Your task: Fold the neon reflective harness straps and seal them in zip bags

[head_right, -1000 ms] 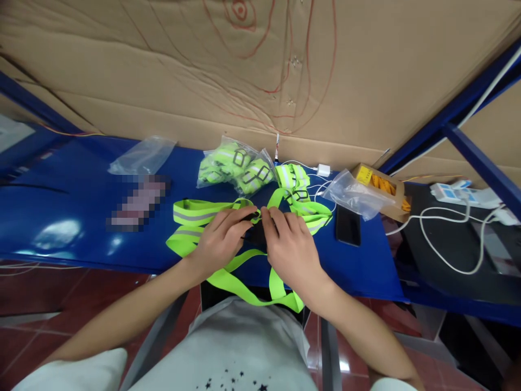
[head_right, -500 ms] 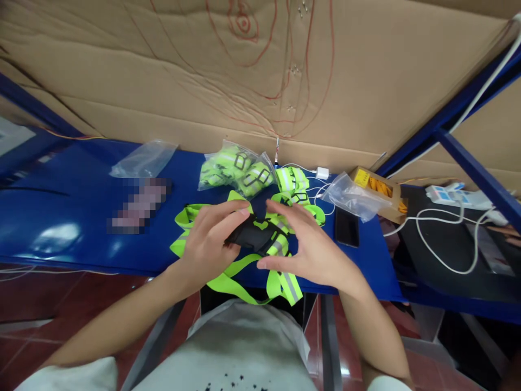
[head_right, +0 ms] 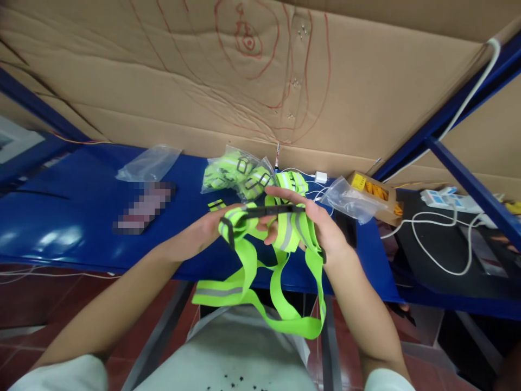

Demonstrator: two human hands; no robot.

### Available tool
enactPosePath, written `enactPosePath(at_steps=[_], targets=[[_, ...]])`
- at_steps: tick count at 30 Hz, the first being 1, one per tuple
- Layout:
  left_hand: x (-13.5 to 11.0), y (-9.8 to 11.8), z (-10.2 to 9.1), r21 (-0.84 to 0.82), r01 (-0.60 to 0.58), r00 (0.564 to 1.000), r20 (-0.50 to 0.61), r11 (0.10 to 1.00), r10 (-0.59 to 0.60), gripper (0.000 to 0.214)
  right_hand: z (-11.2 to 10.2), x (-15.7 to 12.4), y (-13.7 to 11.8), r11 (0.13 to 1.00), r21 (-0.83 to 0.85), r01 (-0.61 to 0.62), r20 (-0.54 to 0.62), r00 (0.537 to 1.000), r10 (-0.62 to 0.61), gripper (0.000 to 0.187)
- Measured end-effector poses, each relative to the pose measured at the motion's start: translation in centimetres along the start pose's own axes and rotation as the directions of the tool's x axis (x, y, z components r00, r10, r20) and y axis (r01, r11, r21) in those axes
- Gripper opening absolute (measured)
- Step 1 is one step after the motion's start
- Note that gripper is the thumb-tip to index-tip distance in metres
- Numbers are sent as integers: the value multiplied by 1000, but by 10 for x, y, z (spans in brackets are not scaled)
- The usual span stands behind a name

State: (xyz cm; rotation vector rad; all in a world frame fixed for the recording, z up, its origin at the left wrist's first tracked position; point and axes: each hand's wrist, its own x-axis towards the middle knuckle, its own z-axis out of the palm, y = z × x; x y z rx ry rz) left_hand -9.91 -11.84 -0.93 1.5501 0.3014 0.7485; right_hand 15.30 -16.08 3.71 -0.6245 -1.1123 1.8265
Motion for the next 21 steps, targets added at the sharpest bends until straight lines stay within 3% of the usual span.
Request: enactPosePath(at_steps=[2, 5, 7, 9, 11, 14, 15, 19, 21], targets=[[5, 8, 5, -85, 10, 999, 38, 996, -7, 80, 2, 4, -1, 1000, -13, 13, -69, 998, -14, 66], [12, 23, 16, -129, 47, 998, -35, 991, -52, 81, 4, 8, -4, 999, -39, 37, -117, 992, -41, 73], [15, 29, 19, -137, 76, 988, -122, 988, -93, 66, 4, 10, -9, 997, -73, 40, -113, 992, -48, 82], [17, 29, 18, -160, 87, 984, -142, 983, -110, 51, 4, 11, -14, 994, -97, 39, -85, 995, -48, 91], [17, 26, 12, -228, 110, 992, -28, 967, -119, 58, 2, 11, -17, 994, -99, 53, -50, 997, -58, 95], [16, 21, 2, -354, 166, 975, 201, 920, -98, 90, 0, 12, -20, 991, -100, 84, 17, 996, -83, 95], [17, 21, -1, -361, 174, 970, 223, 916, -97, 88, 0, 13, -20, 990, -108, 96, 35, 995, -93, 93], [24, 34, -1, -280, 105, 993, 85, 954, -84, 26, 4, 17, -26, 965, -174, 194, 79, 980, -183, 97], [32, 43, 2, -256, 22, 1000, 14, 966, -19, 16, 7, 21, -31, 934, -220, 281, 120, 958, -260, 102]])
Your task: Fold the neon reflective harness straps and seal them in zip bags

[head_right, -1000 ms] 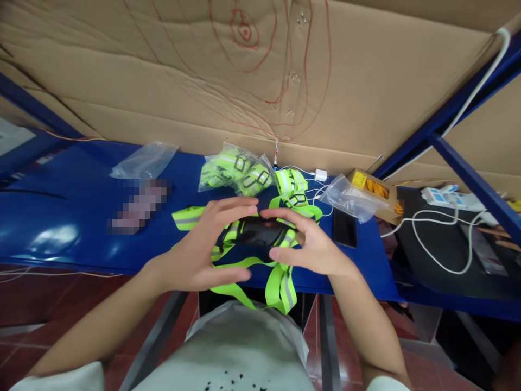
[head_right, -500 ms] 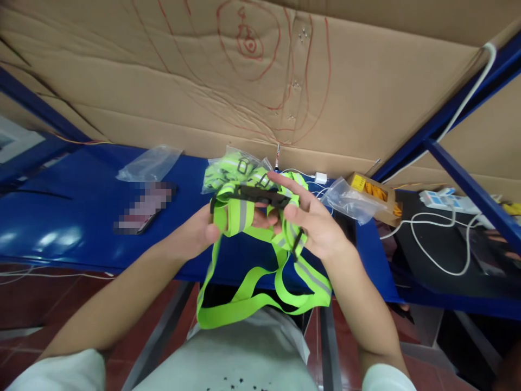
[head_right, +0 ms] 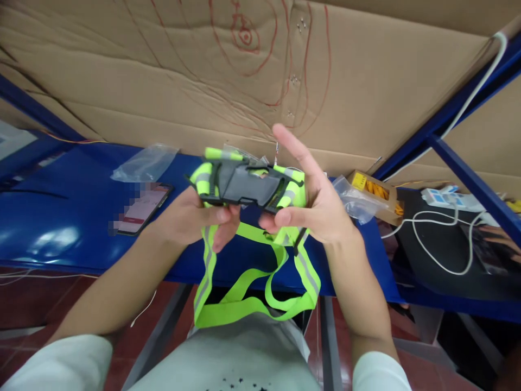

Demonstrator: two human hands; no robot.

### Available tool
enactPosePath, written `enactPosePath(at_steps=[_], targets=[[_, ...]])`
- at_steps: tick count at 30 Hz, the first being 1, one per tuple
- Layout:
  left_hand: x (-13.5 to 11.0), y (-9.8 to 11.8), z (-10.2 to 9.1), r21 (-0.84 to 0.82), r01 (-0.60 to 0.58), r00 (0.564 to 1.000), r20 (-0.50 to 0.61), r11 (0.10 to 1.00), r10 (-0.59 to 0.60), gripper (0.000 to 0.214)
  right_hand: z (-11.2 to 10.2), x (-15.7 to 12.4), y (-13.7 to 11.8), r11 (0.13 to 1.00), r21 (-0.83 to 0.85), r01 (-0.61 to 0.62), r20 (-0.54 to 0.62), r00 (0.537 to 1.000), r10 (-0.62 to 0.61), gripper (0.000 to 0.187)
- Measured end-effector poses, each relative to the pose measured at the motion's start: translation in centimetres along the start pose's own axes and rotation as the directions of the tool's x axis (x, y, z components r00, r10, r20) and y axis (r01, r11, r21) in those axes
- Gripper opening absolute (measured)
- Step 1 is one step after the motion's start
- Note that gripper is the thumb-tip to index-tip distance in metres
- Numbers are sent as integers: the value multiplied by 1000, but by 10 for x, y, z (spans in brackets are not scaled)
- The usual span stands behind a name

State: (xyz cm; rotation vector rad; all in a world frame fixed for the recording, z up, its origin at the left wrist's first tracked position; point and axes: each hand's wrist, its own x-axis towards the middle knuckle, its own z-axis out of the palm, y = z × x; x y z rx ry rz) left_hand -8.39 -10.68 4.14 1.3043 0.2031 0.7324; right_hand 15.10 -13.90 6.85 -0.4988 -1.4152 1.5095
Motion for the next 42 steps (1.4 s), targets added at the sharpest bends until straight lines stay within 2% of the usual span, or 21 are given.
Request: enactPosePath(at_steps=[3, 5, 7, 9, 12, 14, 16, 19, 21, 23, 25, 27, 29, 31, 34, 36, 38, 42], targets=[[16, 9, 7, 110, -74, 997, -2, 991, 75, 25, -1, 10, -5, 985, -109, 137, -22, 990, -140, 98], [30, 10, 7, 244, -123, 985, -85, 962, 148, 28, -3, 18, -6, 958, -230, 169, -103, 975, -196, 92], [43, 8, 2, 399, -204, 937, -186, 894, 297, 29, -5, 26, -4, 911, -385, 148, -190, 953, -235, 89], [54, 5, -6, 519, -261, 893, -191, 814, 408, 32, -8, 32, 0, 828, -550, 108, -243, 928, -283, 90], [62, -2, -16, 571, -253, 903, -150, 781, 402, 41, -14, 40, 9, 642, -757, 122, -182, 904, -387, 79], [64, -9, -20, 545, -224, 906, -188, 808, 379, 47, -19, 44, 15, 524, -831, 188, -88, 885, -457, 63], [65, -17, -24, 509, -194, 896, -256, 839, 363, 47, -25, 48, 20, 473, -854, 217, -41, 879, -476, 55], [68, -27, -32, 463, -187, 877, -318, 867, 359, 42, -39, 53, 19, 551, -824, 132, -78, 937, -342, 69], [71, -32, -39, 418, -199, 872, -338, 887, 355, 43, -46, 54, 16, 660, -748, 63, -76, 981, -180, 89], [76, -35, -44, 365, -178, 871, -373, 914, 318, 47, -50, 54, 13, 772, -636, 0, -79, 995, -64, 96], [80, -39, -47, 335, -143, 868, -411, 931, 281, 51, -50, 55, 11, 826, -562, -43, -152, 987, -52, 80], [84, -42, -46, 298, -129, 872, -421, 946, 251, 57, -47, 56, 12, 814, -579, -48, -243, 963, -116, 52], [87, -45, -44, 198, -128, 893, -404, 972, 200, 61, -43, 58, 13, 769, -639, -18, -265, 944, -197, 33], [88, -46, -42, 28, -89, 932, -351, 996, 93, 59, -38, 58, 13, 739, -673, 33, -248, 931, -267, 26], [85, -45, -39, -223, 67, 982, -157, 972, -104, 52, -34, 57, 12, 719, -691, 75, -253, 906, -338, 22], [81, -44, -37, -308, 160, 985, -18, 938, -174, 45, -32, 53, 9, 684, -725, 74, -273, 882, -385, 24], [78, -42, -35, -326, 186, 982, 45, 927, -182, 39, -32, 49, 5, 616, -784, 76, -261, 860, -438, 26], [74, -27, -30, -306, 153, 987, 88, 940, -132, 37, -26, 39, -1, 444, -876, 186, -84, 849, -522, 22]])
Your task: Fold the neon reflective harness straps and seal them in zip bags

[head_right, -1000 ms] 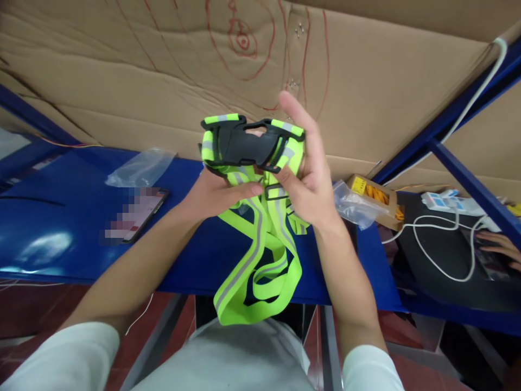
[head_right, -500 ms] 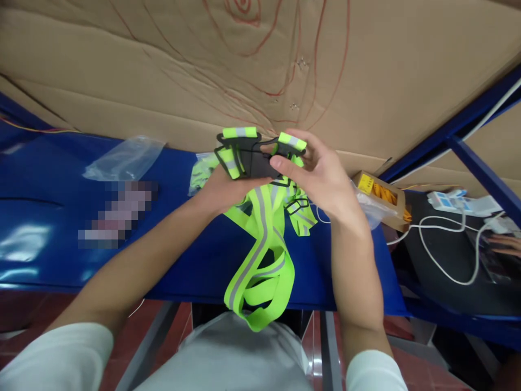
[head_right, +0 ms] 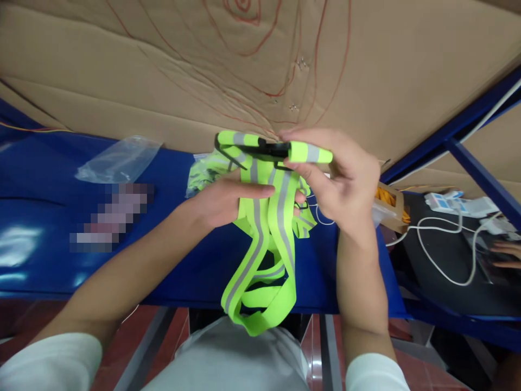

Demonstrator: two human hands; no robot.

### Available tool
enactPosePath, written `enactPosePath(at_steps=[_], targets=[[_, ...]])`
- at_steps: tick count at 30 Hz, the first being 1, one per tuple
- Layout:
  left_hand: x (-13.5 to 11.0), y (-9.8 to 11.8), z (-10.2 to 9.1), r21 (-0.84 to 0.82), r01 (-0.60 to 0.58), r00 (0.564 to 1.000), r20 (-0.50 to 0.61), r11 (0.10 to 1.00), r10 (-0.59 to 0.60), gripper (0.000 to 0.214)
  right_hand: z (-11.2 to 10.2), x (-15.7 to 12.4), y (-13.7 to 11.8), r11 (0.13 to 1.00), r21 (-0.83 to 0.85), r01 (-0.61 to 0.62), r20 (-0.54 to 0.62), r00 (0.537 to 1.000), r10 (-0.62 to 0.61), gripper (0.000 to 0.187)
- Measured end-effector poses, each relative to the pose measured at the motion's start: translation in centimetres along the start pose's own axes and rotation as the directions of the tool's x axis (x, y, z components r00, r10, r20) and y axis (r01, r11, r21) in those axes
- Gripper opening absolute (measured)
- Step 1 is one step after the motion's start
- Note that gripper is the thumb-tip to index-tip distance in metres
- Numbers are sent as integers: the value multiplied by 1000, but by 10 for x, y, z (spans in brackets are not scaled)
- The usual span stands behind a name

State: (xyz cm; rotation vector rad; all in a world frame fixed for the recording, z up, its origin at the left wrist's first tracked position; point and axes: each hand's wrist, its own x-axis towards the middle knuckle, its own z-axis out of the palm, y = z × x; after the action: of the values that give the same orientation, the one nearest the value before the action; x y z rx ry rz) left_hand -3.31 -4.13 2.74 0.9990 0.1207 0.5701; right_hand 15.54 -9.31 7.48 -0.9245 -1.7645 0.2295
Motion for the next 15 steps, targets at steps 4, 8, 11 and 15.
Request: enactPosePath(at_steps=[4, 8, 11, 15], targets=[[-7, 19, 9, 11, -109, 991, 77, 994, 108, 49, 2, -7, -8, 986, -88, 139, 39, 990, -136, 37], [-10, 27, 10, 7, -72, 997, -26, 997, 72, 38, 0, -5, -9, 968, -131, 213, 227, 957, -180, 46], [-8, 25, 2, 49, -44, 984, -173, 998, 52, 17, -6, 2, -8, 985, -99, 139, 444, 892, -82, 50], [-3, 21, -10, 121, -13, 965, -258, 993, 44, 25, -18, 8, 2, 999, 36, 5, 603, 797, -26, 63]])
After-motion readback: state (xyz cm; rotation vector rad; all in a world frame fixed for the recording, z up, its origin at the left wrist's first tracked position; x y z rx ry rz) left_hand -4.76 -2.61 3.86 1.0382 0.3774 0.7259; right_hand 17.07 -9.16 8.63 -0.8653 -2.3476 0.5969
